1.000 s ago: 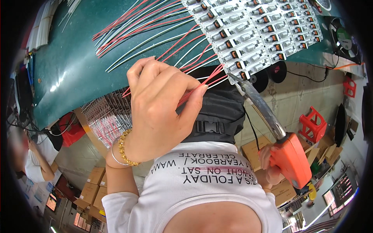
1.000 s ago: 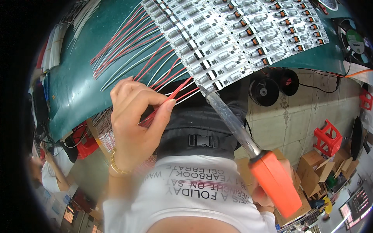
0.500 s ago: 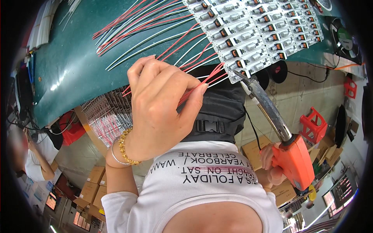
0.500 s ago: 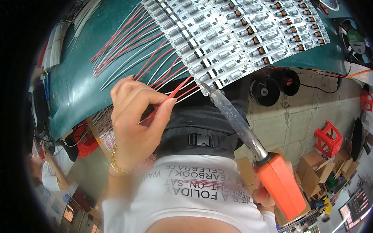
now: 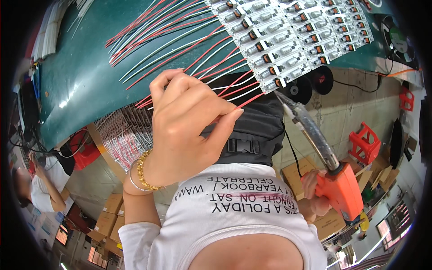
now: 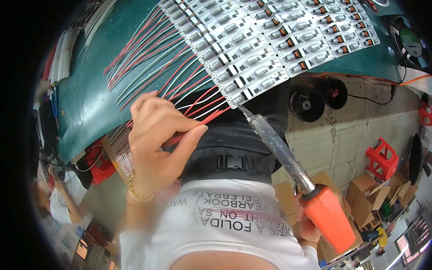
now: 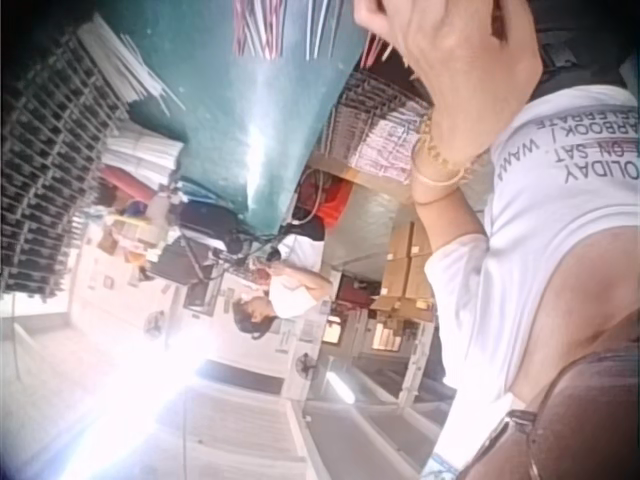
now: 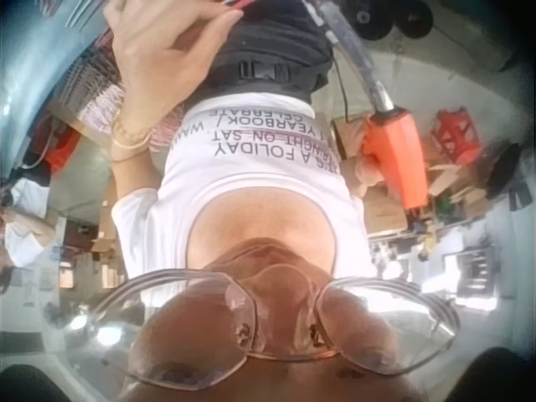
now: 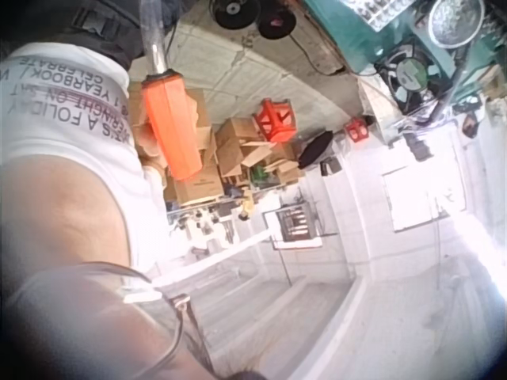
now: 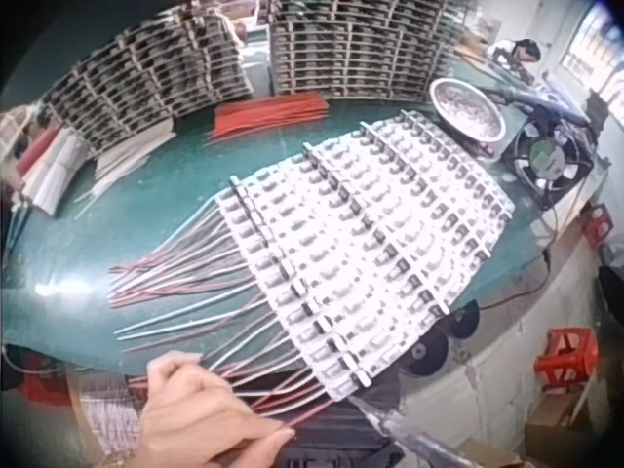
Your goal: The person uses a soldering iron to attach red and white wires to a grid of electronic components on a green workbench. They repeatedly pick up wires, position them on the component grid, and apply the soldering iron to secure the connections.
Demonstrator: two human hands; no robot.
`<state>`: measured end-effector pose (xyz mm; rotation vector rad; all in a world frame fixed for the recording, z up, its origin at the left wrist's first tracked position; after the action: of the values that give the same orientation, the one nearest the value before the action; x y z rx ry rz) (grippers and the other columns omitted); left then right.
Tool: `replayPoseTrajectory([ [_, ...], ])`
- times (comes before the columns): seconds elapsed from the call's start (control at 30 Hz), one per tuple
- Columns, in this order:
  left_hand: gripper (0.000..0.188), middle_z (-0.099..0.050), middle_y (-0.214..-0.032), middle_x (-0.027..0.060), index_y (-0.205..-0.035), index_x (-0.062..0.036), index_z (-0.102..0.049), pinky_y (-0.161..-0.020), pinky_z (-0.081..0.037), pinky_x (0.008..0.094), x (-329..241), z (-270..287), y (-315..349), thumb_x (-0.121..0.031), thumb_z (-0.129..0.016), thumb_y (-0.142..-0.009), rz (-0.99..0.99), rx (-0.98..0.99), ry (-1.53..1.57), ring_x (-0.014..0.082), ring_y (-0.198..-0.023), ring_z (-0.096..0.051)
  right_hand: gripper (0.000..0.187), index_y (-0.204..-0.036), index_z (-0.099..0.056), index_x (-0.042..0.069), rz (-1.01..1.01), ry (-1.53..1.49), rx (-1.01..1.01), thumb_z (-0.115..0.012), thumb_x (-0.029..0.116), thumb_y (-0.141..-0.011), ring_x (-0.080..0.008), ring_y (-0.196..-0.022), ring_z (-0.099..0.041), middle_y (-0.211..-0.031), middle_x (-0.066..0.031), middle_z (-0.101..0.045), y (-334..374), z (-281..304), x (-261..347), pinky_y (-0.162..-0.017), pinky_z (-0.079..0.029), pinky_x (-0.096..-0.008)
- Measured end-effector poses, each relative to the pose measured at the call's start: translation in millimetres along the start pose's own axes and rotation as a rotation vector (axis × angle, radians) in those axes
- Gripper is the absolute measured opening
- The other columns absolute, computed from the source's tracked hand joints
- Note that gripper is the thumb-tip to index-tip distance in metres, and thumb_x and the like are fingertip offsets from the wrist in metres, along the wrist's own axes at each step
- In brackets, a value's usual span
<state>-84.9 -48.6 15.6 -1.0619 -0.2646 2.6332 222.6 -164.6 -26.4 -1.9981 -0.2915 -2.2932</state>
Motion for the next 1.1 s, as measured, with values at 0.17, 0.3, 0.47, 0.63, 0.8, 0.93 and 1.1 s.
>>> replayPoseTrajectory([
  [0.17,0.010,-0.054,-0.066,0.0016,-0.072,-0.0064,-0.068,-0.088,-0.037,0.0405,1.1,-3.3,0.6,-0.005,-0.077,-0.067,-0.012,0.025,-0.018,0.0204,-0.073,-0.052,0.076,-0.121,-0.047,-0.001,0.083,0.338,0.154,-0.059,0.064,-0.084,-0.0105,-0.045,-0.043,-0.053,0.0048,-0.046,16.0,14.0,-11.3,-0.050,-0.037,-0.0282],
  [0.3,0.010,-0.055,-0.067,0.0018,-0.072,-0.0064,-0.068,-0.088,-0.037,0.0404,0.8,-3.7,1.2,-0.005,-0.077,-0.068,-0.011,0.022,-0.026,0.0208,-0.074,-0.052,0.066,-0.085,-0.060,0.006,-0.110,0.543,-0.141,-0.051,0.071,-0.081,-0.0187,-0.057,-0.050,-0.066,-0.0027,-0.050,20.0,13.5,-5.9,-0.050,-0.035,-0.0324],
  [0.47,0.010,-0.056,-0.068,0.0019,-0.073,-0.0065,-0.068,-0.089,-0.036,0.0410,0.7,-4.0,0.9,-0.006,-0.077,-0.068,-0.015,0.024,-0.032,0.0210,-0.074,-0.052,0.061,-0.085,-0.060,0.006,-0.122,0.583,-0.118,-0.053,0.067,-0.083,-0.0200,-0.056,-0.050,-0.067,-0.0040,-0.052,18.6,9.8,-0.7,-0.051,-0.036,-0.0334],
  [0.63,0.010,-0.056,-0.069,0.0018,-0.073,-0.0067,-0.068,-0.089,-0.036,0.0414,0.6,-4.0,1.1,-0.006,-0.077,-0.068,-0.012,0.024,-0.032,0.0211,-0.075,-0.053,0.073,-0.121,-0.046,-0.002,0.007,0.478,0.005,-0.060,0.060,-0.085,-0.0105,-0.043,-0.044,-0.052,0.0045,-0.045,17.0,24.6,-10.8,-0.049,-0.038,-0.0287],
  [0.8,0.011,-0.058,-0.070,0.0023,-0.074,-0.0061,-0.069,-0.090,-0.037,0.0420,1.8,-4.4,2.5,-0.006,-0.077,-0.067,-0.002,0.040,-0.036,0.0215,-0.076,-0.054,0.077,-0.127,-0.043,-0.003,0.058,0.042,-0.061,-0.060,0.059,-0.086,-0.0104,-0.043,-0.044,-0.052,0.0038,-0.045,-5.4,0.9,-2.6,-0.048,-0.039,-0.0282],
  [0.93,0.014,-0.061,-0.074,0.0004,-0.077,-0.0072,-0.070,-0.082,-0.042,0.0402,1.7,9.6,-2.6,-0.006,-0.079,-0.067,0.000,-0.113,0.020,0.0202,-0.073,-0.056,0.075,-0.127,-0.043,-0.003,0.265,-0.181,-0.082,-0.059,0.057,-0.087,-0.0105,-0.043,-0.043,-0.053,0.0030,-0.046,-53.6,-16.7,26.0,-0.047,-0.039,-0.0270],
  [1.1,0.016,-0.064,-0.066,0.0031,-0.083,-0.0061,-0.073,-0.075,-0.047,0.0356,19.7,58.7,-28.4,-0.007,-0.080,-0.068,0.039,-0.182,-0.083,0.0186,-0.068,-0.060,0.074,-0.128,-0.042,-0.006,0.446,-0.066,-0.125,-0.059,0.055,-0.089,-0.0102,-0.042,-0.042,-0.053,0.0021,-0.046,-110.0,-14.8,55.0,-0.045,-0.037,-0.0252],
])
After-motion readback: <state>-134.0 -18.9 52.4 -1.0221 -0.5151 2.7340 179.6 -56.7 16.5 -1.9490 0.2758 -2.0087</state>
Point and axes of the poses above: each hand's wrist, its own y-axis away from the middle knuckle, its own z-axis out of the back of the hand, x = y × z, the point moved 6 cm from there along -y, towards the middle knuckle
